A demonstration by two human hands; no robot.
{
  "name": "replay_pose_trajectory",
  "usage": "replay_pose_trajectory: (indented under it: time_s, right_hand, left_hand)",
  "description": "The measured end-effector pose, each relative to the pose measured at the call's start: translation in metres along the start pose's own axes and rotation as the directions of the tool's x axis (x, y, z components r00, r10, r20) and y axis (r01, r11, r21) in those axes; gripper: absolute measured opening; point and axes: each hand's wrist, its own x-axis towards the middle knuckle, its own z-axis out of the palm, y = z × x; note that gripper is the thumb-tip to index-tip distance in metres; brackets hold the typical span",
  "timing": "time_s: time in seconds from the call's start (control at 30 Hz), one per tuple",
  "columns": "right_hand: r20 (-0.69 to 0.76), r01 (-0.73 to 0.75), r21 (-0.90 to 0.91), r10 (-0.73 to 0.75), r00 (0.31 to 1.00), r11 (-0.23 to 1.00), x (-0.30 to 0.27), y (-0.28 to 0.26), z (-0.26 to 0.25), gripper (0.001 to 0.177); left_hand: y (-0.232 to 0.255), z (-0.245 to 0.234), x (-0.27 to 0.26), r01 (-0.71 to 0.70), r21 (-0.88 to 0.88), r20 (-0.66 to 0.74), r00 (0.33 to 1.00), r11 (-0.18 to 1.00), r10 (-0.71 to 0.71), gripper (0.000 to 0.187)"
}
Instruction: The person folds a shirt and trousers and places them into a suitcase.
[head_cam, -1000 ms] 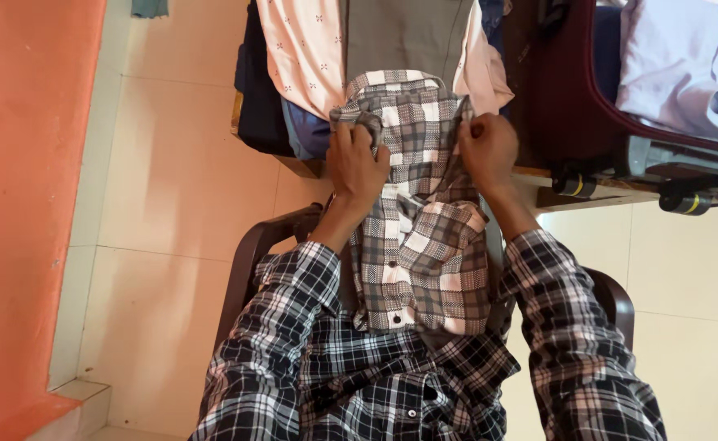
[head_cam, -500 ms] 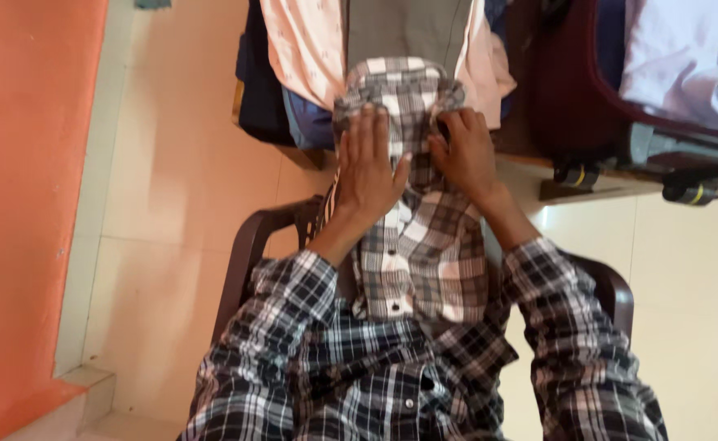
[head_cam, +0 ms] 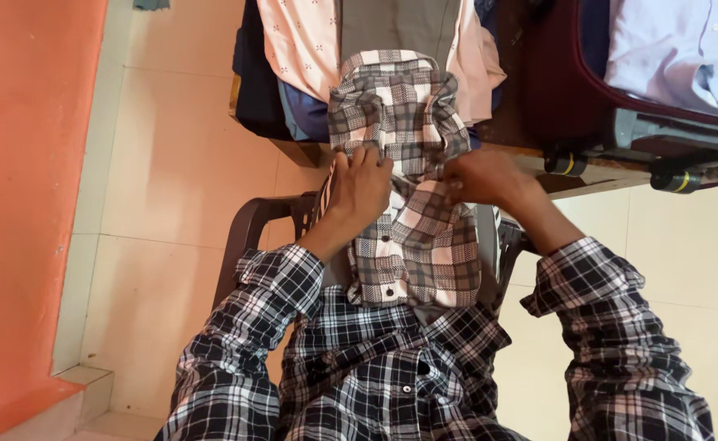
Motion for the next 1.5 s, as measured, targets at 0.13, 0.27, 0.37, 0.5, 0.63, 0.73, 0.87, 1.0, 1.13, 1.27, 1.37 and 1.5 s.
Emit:
replay_pose_trajectory:
  time_s: [0.13,0.27,0.37,0.5,0.63,0.73,0.87,1.0,1.13,1.27,1.37,1.5]
  right_hand:
    - [-0.185,0.037,-0.015,-0.039,0.982,0.999,-0.005,-0.021,0.013,0.015]
    - [-0.314,0.190,0.047,-0.166,0.935,0.981,-0.005,-0.038,0.022,0.032]
    - [-0.497,0.179,-0.038,-0.174,0.850,0.983,-0.016,-0.039,0.021,0.051]
    - [-0.261,-0.218,0.099,0.237,0.936,0.971,-0.055,-0.041,0.013,0.050]
    - [-0.051,-0.084,0.318,0.105,0.993,0.944,-0.103,-0.058,0.029,0.063]
    - [-0.064,0.137,-0.197,-0.152,0.986,0.971,-0.130,-0.080,0.057,0.097]
    - [0.018,0.152,-0.348,-0.155,0.988,0.925,-0.142,-0.081,0.086,0.095]
    - [-0.031,0.205,-0.321,-0.226,0.974,0.925,-0.127,-0.063,0.081,0.060]
    - [0.046,0.065,0.115,-0.071,0.996,0.991,-0.103,-0.044,0.004,0.053]
    - [-0.038,0.079,0.391,-0.070,0.997,0.917,-0.048,-0.018,-0.067,0.058]
    - [-0.266,0.250,0.466,-0.135,0.955,0.849,0.005,0.021,-0.090,0.064]
    - [-0.412,0.192,0.680,0.153,0.898,0.708,0.093,0.085,-0.070,0.057]
  left_hand:
    - [0.000,0.004,-0.013,0.033,-0.235,-0.097,0.994,0.971,-0.057,0.019]
    - [0.001,0.007,-0.030,0.128,-0.432,-0.238,0.939,0.893,-0.249,0.050]
    - [0.003,0.005,-0.052,0.260,-0.495,-0.125,0.923,0.829,-0.364,0.070]
    - [0.015,0.002,-0.097,0.487,-0.682,0.190,0.839,0.546,-0.510,0.080]
    - [0.037,0.000,-0.135,0.841,-0.520,0.704,0.521,0.150,-0.482,0.059]
    - [0.037,0.023,-0.141,0.777,-0.554,0.647,0.628,0.300,-0.433,0.046]
    - [0.030,0.054,-0.128,0.837,-0.531,0.733,0.534,0.136,-0.422,0.042]
    - [0.014,0.043,-0.116,0.791,-0.535,0.838,0.452,-0.296,-0.306,0.045]
    - [-0.016,0.046,-0.103,0.539,-0.842,0.489,0.752,-0.014,-0.442,0.091]
    - [-0.046,0.026,-0.066,0.372,-0.918,0.349,0.922,0.140,-0.166,0.035]
    - [-0.070,-0.005,-0.015,0.449,-0.824,0.541,0.804,-0.345,-0.246,0.035]
    - [-0.118,-0.001,0.056,0.325,-0.824,0.511,0.782,-0.464,-0.358,0.046]
